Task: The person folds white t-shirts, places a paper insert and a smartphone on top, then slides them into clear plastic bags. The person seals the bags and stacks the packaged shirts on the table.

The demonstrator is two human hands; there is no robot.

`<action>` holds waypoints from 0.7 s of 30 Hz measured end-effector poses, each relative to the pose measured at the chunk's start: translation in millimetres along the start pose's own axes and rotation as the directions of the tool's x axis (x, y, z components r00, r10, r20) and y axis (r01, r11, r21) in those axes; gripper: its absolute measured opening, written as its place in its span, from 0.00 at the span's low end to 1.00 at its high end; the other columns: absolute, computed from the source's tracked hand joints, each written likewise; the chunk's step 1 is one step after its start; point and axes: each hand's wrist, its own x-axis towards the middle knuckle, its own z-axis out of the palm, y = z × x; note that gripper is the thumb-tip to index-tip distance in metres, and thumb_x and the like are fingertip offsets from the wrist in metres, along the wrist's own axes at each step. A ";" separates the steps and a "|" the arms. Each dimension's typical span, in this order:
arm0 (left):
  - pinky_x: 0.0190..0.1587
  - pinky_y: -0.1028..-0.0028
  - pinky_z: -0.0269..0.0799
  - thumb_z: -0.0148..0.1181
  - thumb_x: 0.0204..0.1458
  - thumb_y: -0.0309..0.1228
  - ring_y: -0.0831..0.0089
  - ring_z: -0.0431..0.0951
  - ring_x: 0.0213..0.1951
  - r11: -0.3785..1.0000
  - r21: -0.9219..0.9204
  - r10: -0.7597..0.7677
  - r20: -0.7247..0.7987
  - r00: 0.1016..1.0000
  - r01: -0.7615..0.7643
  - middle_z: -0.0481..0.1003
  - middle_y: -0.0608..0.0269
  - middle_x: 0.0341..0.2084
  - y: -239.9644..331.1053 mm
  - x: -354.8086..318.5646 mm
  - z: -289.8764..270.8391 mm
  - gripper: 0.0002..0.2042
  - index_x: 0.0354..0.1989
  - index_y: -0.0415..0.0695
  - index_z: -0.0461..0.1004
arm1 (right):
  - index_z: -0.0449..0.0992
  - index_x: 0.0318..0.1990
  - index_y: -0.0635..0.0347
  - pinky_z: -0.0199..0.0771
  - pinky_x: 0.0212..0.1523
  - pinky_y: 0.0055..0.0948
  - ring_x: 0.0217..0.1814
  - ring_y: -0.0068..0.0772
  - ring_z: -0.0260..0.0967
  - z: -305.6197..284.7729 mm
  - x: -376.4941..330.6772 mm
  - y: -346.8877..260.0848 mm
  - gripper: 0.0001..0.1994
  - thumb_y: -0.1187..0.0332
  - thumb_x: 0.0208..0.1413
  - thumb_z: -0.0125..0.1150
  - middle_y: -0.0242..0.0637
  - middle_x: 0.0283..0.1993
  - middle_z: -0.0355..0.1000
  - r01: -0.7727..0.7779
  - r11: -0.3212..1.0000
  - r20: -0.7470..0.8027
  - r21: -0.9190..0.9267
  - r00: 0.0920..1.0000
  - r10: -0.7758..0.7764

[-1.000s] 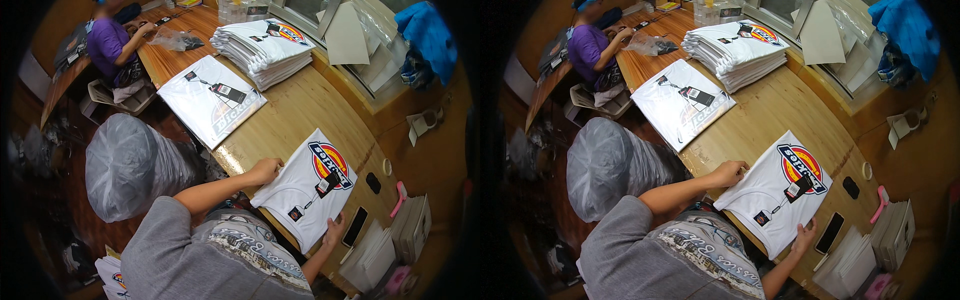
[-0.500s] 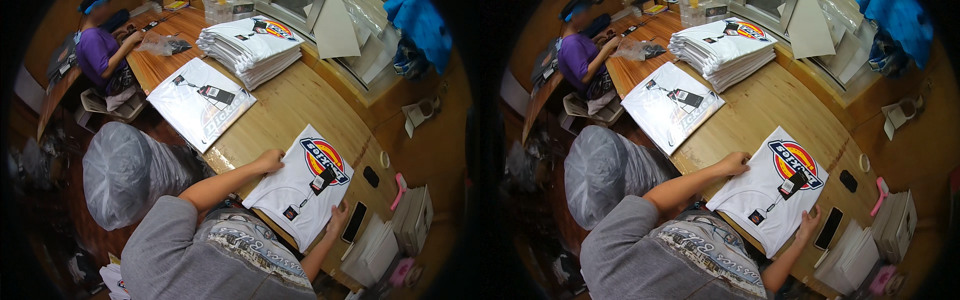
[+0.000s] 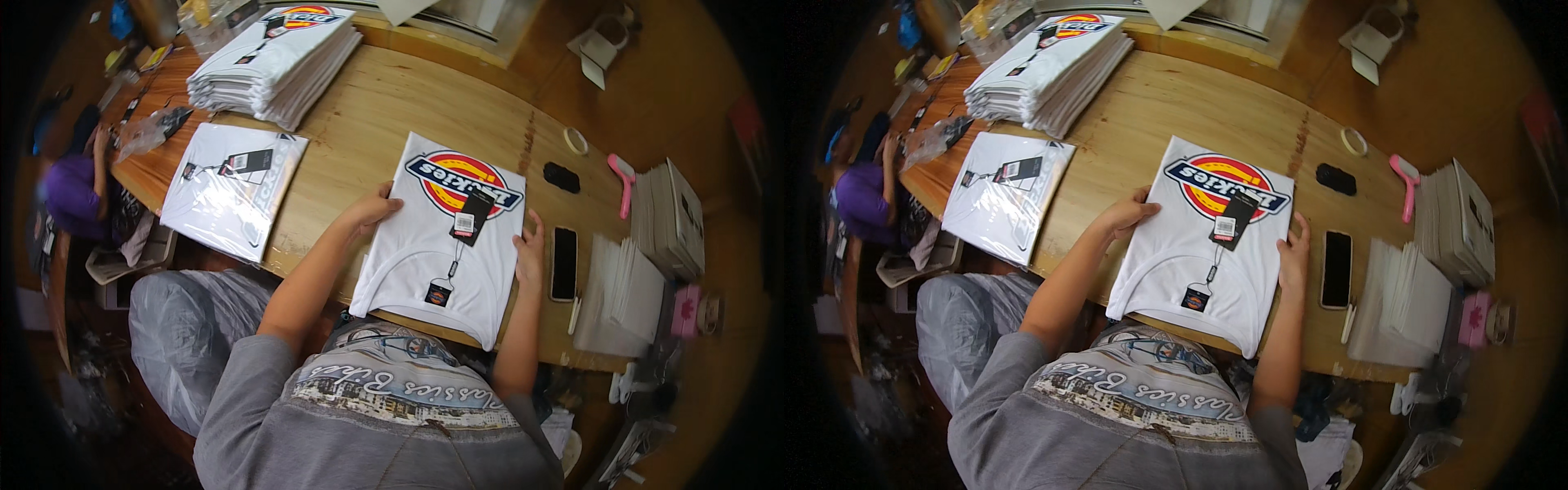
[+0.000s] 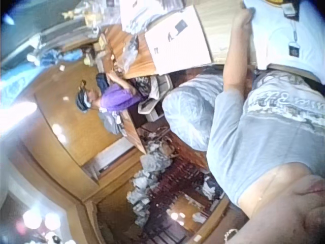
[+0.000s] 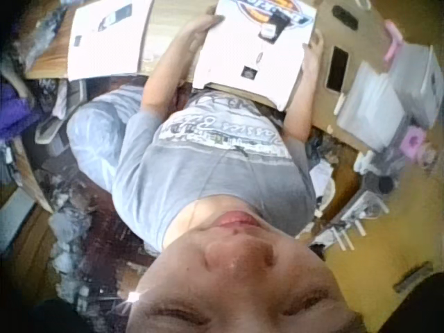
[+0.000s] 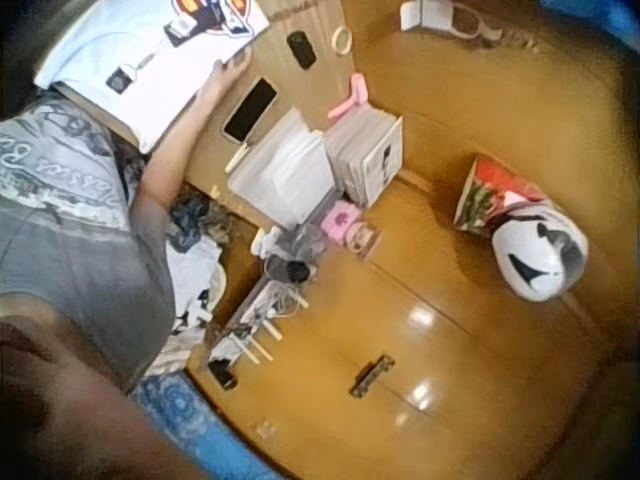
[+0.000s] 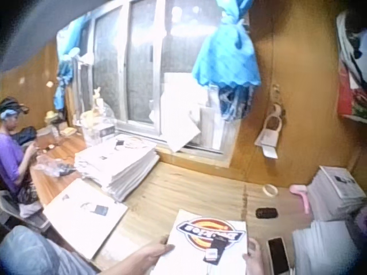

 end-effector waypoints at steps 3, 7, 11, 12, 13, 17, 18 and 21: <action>0.44 0.68 0.68 0.42 0.43 0.15 0.65 0.70 0.41 0.986 -0.154 -0.050 0.066 0.997 0.060 0.66 0.49 0.41 9.1 -0.5 4.8 0.21 0.49 0.33 0.54 | 0.49 0.55 0.50 0.63 0.44 0.24 0.44 0.32 0.63 -3.2 3.5 -0.4 0.32 0.90 0.40 0.38 0.49 0.47 0.61 -0.057 0.998 -0.016 0.036 0.998 0.058; 0.42 0.68 0.70 0.39 0.43 0.15 0.62 0.71 0.40 0.926 -0.374 0.028 0.186 0.982 0.044 0.66 0.46 0.39 -1.3 7.1 -6.0 0.19 0.47 0.31 0.54 | 0.49 0.55 0.48 0.64 0.44 0.25 0.43 0.31 0.63 -2.0 4.3 -3.3 0.33 0.89 0.39 0.39 0.48 0.44 0.62 -0.033 0.976 0.079 0.215 0.997 0.016; 0.37 0.71 0.71 0.45 0.44 0.19 0.63 0.73 0.34 0.960 -0.279 -0.036 -0.085 0.996 0.011 0.67 0.47 0.38 -9.8 15.2 0.8 0.17 0.45 0.31 0.57 | 0.49 0.56 0.49 0.63 0.44 0.26 0.42 0.31 0.63 -4.2 7.0 0.9 0.33 0.88 0.39 0.38 0.47 0.43 0.63 -0.094 0.980 0.037 0.175 0.995 0.089; 0.35 0.71 0.71 0.47 0.44 0.21 0.64 0.73 0.32 0.992 -0.103 0.051 -0.180 0.982 -0.070 0.68 0.48 0.36 -10.8 18.6 2.1 0.17 0.44 0.32 0.58 | 0.49 0.56 0.50 0.64 0.42 0.25 0.39 0.30 0.63 -3.9 6.4 0.7 0.32 0.87 0.40 0.40 0.46 0.41 0.64 -0.036 0.983 0.030 0.179 0.999 0.031; 0.32 0.72 0.70 0.50 0.44 0.22 0.65 0.73 0.30 0.989 0.081 0.144 -0.260 0.955 -0.127 0.69 0.50 0.34 -12.1 19.1 3.9 0.17 0.44 0.33 0.60 | 0.50 0.56 0.50 0.64 0.41 0.24 0.38 0.29 0.63 -4.0 4.8 -0.4 0.32 0.87 0.41 0.41 0.46 0.41 0.64 -0.013 0.997 -0.005 0.081 1.000 0.013; 0.26 0.74 0.66 0.58 0.40 0.27 0.71 0.71 0.23 0.651 0.759 0.400 -0.310 0.862 -0.029 0.72 0.59 0.23 2.3 -4.4 13.2 0.21 0.45 0.37 0.64 | 0.52 0.55 0.52 0.65 0.31 0.17 0.31 0.20 0.62 -10.5 -10.4 -7.0 0.28 0.82 0.44 0.50 0.38 0.32 0.65 -0.022 0.931 -0.150 -0.365 0.988 -0.035; 0.26 0.75 0.66 0.60 0.39 0.27 0.73 0.70 0.23 0.661 0.750 0.372 -0.320 0.871 -0.007 0.71 0.60 0.21 3.9 -10.0 12.9 0.22 0.46 0.38 0.63 | 0.53 0.55 0.52 0.65 0.30 0.16 0.29 0.20 0.62 -11.1 -20.8 -13.2 0.29 0.82 0.44 0.51 0.37 0.30 0.66 -0.061 0.888 -0.139 -0.456 0.990 -0.004; 0.26 0.78 0.65 0.63 0.36 0.26 0.76 0.69 0.22 0.767 0.641 0.282 -0.321 0.904 -0.011 0.71 0.63 0.19 2.3 -22.7 4.9 0.26 0.47 0.39 0.63 | 0.53 0.54 0.53 0.62 0.26 0.14 0.23 0.19 0.61 -8.2 -42.3 -24.4 0.30 0.82 0.42 0.54 0.32 0.23 0.66 -0.102 0.866 -0.082 -0.489 0.994 0.070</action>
